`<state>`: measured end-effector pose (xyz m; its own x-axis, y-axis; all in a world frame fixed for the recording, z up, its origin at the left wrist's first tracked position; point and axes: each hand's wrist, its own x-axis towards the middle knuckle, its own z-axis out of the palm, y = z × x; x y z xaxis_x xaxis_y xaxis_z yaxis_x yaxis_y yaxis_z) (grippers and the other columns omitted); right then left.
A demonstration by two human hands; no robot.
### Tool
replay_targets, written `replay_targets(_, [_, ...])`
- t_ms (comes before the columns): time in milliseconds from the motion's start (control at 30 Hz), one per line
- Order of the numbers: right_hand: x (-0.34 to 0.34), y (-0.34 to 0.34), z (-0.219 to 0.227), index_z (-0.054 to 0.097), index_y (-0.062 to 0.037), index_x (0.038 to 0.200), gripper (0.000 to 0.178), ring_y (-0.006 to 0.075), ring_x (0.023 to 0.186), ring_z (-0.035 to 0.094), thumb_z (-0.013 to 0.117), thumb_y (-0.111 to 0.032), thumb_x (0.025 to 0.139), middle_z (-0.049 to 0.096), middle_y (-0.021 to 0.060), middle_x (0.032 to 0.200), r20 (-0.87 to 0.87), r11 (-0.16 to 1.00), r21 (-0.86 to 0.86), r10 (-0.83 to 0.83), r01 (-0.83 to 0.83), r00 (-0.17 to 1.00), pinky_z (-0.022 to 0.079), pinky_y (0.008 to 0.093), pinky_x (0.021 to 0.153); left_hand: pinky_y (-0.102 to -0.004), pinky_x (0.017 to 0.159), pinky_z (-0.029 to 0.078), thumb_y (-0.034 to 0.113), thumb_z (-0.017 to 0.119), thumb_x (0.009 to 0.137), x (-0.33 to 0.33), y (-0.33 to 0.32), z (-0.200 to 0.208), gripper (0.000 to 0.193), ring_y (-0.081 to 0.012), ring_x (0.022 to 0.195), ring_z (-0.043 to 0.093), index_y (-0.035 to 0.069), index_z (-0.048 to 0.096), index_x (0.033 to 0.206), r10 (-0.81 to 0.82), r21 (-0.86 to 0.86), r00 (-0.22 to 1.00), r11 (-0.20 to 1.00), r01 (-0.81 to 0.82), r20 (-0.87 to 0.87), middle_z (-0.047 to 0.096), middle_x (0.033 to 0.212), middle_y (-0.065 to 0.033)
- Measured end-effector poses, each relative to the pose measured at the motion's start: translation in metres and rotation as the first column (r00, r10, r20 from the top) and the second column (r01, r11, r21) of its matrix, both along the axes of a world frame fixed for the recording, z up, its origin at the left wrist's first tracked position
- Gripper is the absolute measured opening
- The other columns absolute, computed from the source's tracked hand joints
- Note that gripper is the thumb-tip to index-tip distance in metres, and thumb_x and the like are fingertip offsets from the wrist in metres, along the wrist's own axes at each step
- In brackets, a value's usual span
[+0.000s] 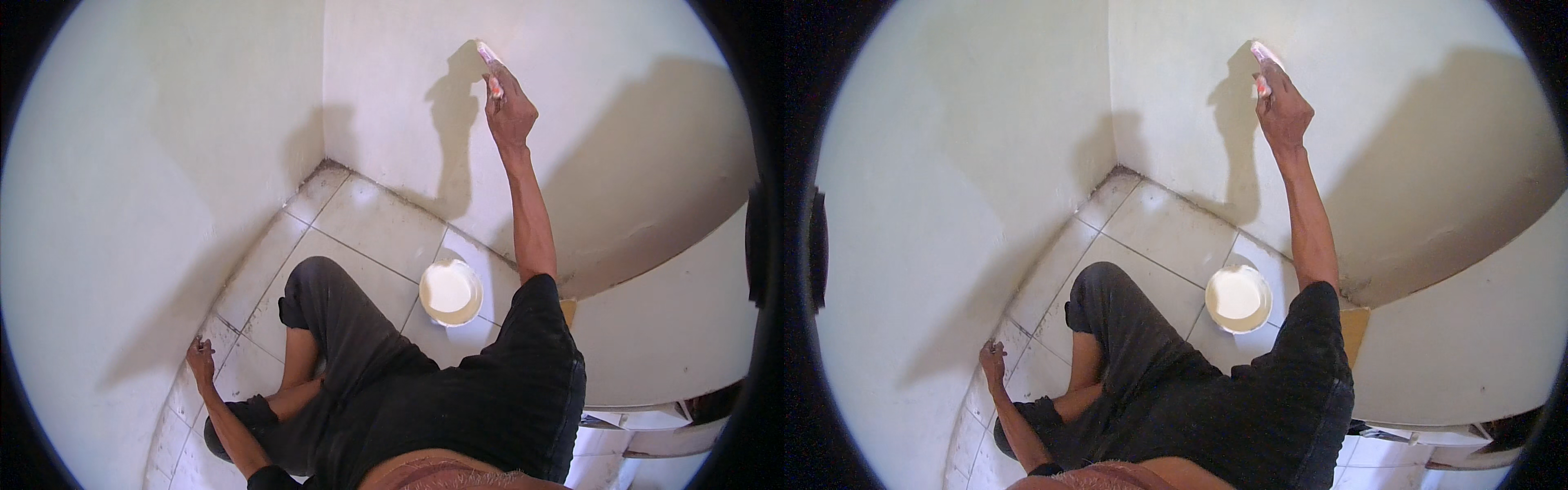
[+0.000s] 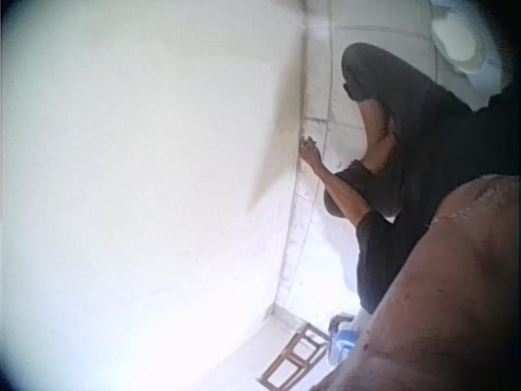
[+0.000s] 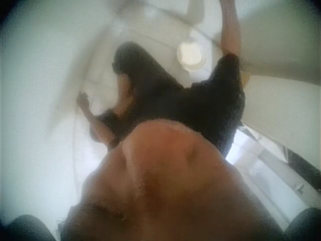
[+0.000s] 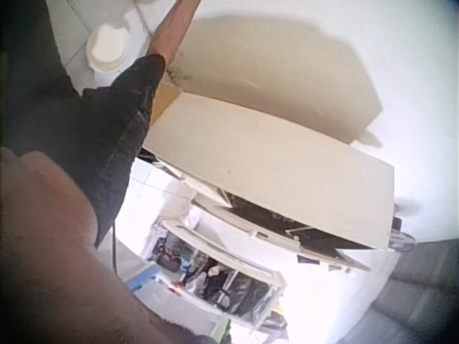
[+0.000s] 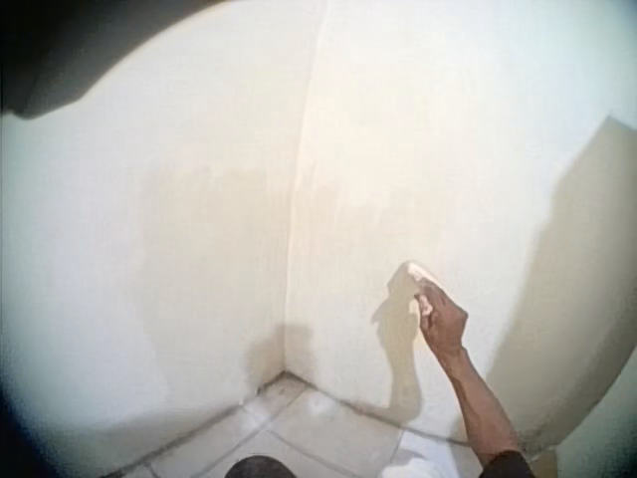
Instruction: The person paints a corner and lower section of a wall using a paintbrush and a container of light-colored paint while sitting on the floor.
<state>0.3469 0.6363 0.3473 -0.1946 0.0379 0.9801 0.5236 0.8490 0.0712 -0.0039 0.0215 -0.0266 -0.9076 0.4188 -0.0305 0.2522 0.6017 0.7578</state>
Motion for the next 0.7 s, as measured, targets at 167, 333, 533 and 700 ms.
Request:
replay_targets(167, [0.018, 0.017, -0.103, 0.06, -0.0184, 0.12, 0.042, 0.0214, 0.076, 0.067, 0.063, -0.018, 0.078, 0.051, 0.0108, 0.134, 0.273, 0.955, 0.066, -0.296, 0.289, 0.915, 0.047, 0.0305, 0.049, -0.0321, 0.063, 0.051, 0.015, 0.058, 0.087, -0.001, 0.001, -0.005, 0.042, -0.0209, 0.064, 0.065, -0.011, 0.054, 0.12, 0.002, 0.025, 1.0, 1.0, -0.003, 0.019, 0.065, 0.085, -0.0201])
replay_targets(333, [0.026, -0.011, -0.251, 0.054, -0.0123, 0.123, 0.047, 0.0254, 0.099, 0.063, 0.057, -0.006, 0.076, 0.053, 0.0126, 0.13, 0.549, 0.93, -0.298, -0.016, 0.214, 0.836, 0.053, 0.0385, 0.061, -0.0311, 0.06, 0.05, 0.014, 0.06, 0.085, 0.002, 0.002, -0.006, 0.041, -0.0205, 0.063, 0.064, -0.011, 0.056, 0.117, 0.029, 0.106, 0.999, 0.994, -0.031, 0.026, 0.065, 0.077, -0.0173])
replay_targets(533, [0.024, -0.051, -0.252, 0.06, -0.0116, 0.105, 0.021, 0.0313, 0.074, 0.066, 0.056, -0.01, 0.084, 0.067, 0.0106, 0.097, 0.272, 0.723, -0.678, 0.079, 0.132, 0.959, 0.052, 0.0403, 0.063, -0.0298, 0.058, 0.05, 0.013, 0.061, 0.083, 0.003, -0.005, -0.006, 0.037, -0.0195, 0.062, 0.064, -0.01, 0.058, 0.113, 0.082, 0.058, 0.995, 0.995, -0.086, 0.059, 0.065, 0.081, -0.0186])
replay_targets(700, [0.059, -0.094, -0.193, 0.061, -0.0085, 0.098, 0.018, 0.0329, 0.074, 0.065, 0.064, -0.019, 0.083, 0.066, 0.0133, 0.08, 0.201, 0.626, -0.746, -0.116, 0.228, 0.973, 0.05, 0.0402, 0.064, -0.0334, 0.062, 0.051, 0.017, 0.061, 0.082, -0.006, -0.014, -0.017, 0.04, -0.0216, 0.063, 0.065, -0.01, 0.058, 0.112, 0.088, 0.122, 0.996, 0.988, -0.09, 0.022, 0.065, 0.083, -0.02])
